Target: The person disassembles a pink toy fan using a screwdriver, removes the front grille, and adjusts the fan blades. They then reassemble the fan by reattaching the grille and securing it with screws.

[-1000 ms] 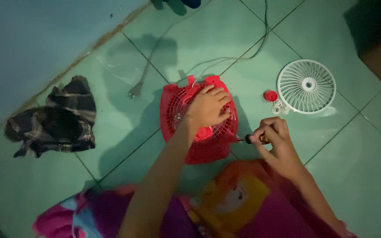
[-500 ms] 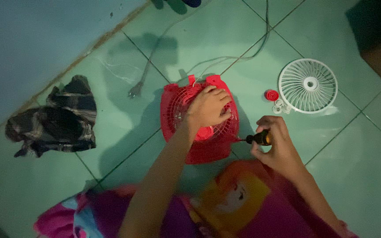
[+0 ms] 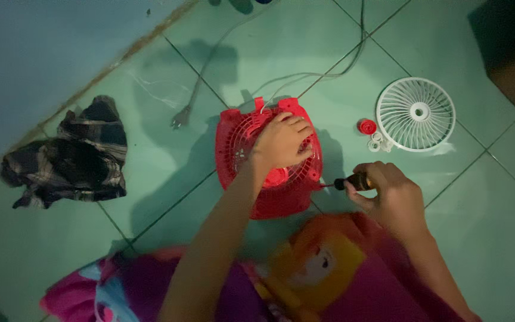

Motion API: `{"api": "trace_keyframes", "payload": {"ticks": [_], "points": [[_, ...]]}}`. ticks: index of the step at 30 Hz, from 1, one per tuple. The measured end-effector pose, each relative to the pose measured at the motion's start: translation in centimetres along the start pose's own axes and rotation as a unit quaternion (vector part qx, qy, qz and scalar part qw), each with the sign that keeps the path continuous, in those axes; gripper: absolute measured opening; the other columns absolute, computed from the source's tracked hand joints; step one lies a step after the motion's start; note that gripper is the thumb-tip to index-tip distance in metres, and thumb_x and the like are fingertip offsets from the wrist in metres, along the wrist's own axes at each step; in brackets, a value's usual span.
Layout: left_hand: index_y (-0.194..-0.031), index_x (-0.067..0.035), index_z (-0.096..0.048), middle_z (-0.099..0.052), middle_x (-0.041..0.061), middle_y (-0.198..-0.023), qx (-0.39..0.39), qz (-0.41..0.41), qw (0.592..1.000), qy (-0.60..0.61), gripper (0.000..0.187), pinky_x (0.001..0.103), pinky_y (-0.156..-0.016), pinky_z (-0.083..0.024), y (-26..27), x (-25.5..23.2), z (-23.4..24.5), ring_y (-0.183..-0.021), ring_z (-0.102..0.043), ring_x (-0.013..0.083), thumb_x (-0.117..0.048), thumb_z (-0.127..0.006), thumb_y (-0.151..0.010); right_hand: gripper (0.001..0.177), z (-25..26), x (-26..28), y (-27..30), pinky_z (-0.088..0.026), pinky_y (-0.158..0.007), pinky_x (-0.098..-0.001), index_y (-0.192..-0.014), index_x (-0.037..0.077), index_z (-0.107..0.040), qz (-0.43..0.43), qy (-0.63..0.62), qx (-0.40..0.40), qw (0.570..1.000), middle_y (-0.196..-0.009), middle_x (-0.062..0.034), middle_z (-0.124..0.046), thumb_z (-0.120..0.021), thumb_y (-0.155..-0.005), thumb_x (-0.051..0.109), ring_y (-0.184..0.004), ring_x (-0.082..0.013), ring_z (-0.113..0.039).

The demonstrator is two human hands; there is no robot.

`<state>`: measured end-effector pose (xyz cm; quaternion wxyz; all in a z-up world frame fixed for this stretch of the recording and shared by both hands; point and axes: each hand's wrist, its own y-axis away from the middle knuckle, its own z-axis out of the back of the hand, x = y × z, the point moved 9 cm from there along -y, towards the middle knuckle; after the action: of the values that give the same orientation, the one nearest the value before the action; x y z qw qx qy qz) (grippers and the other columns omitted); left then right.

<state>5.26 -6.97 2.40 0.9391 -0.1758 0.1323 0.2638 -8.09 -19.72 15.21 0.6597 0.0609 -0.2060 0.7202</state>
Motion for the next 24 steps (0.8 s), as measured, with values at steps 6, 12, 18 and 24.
{"api": "trace_keyframes", "payload": {"ticks": [6,12,18,24], "points": [[-0.116,-0.007,-0.069,-0.069,0.011,-0.117,0.001,0.006,1.000,0.023,0.046,0.048,-0.111,-0.038,0.0,-0.2,0.9,-0.118,-0.061,0.0287,-0.042,-0.067,-0.086,0.042,-0.5,1.1,-0.4,-0.059,-0.077,-0.0351,-0.106,0.006,-0.068,0.019,-0.072,0.047,0.996,-0.102,-0.0048,-0.069,-0.083,-0.067,0.004,-0.089,-0.0217,-0.068],[-0.114,-0.006,-0.070,-0.069,0.011,-0.117,-0.015,-0.006,1.000,0.005,0.045,0.046,-0.109,-0.040,-0.1,-0.5,1.3,-0.116,-0.062,0.0280,-0.041,-0.067,-0.086,0.033,-0.8,1.1,-0.2,-0.058,-0.075,-0.0338,-0.099,0.008,-0.066,0.010,-0.117,0.076,0.990,-0.102,-0.0035,-0.067,-0.085,-0.071,0.006,-0.089,-0.0211,-0.066],[-0.111,-0.007,-0.070,-0.070,0.011,-0.115,0.012,0.002,1.000,0.010,0.041,0.045,-0.109,-0.041,-0.1,-0.3,0.9,-0.116,-0.062,0.0278,-0.041,-0.065,-0.088,0.041,-1.2,0.8,-0.4,-0.055,-0.078,-0.0377,-0.110,0.004,-0.063,-0.009,-0.155,0.066,0.986,-0.108,-0.0052,-0.064,-0.084,-0.075,0.008,-0.092,-0.0234,-0.065],[-0.116,-0.006,-0.070,-0.069,0.012,-0.122,0.034,0.015,0.999,0.014,0.045,0.046,-0.112,-0.040,-0.1,-0.1,0.5,-0.120,-0.061,0.0283,-0.042,-0.067,-0.088,0.041,-0.9,0.5,-0.3,-0.057,-0.081,-0.0353,-0.111,0.002,-0.062,-0.015,-0.200,0.064,0.978,-0.115,-0.0098,-0.059,-0.081,-0.075,0.010,-0.096,-0.0218,-0.067]]}}
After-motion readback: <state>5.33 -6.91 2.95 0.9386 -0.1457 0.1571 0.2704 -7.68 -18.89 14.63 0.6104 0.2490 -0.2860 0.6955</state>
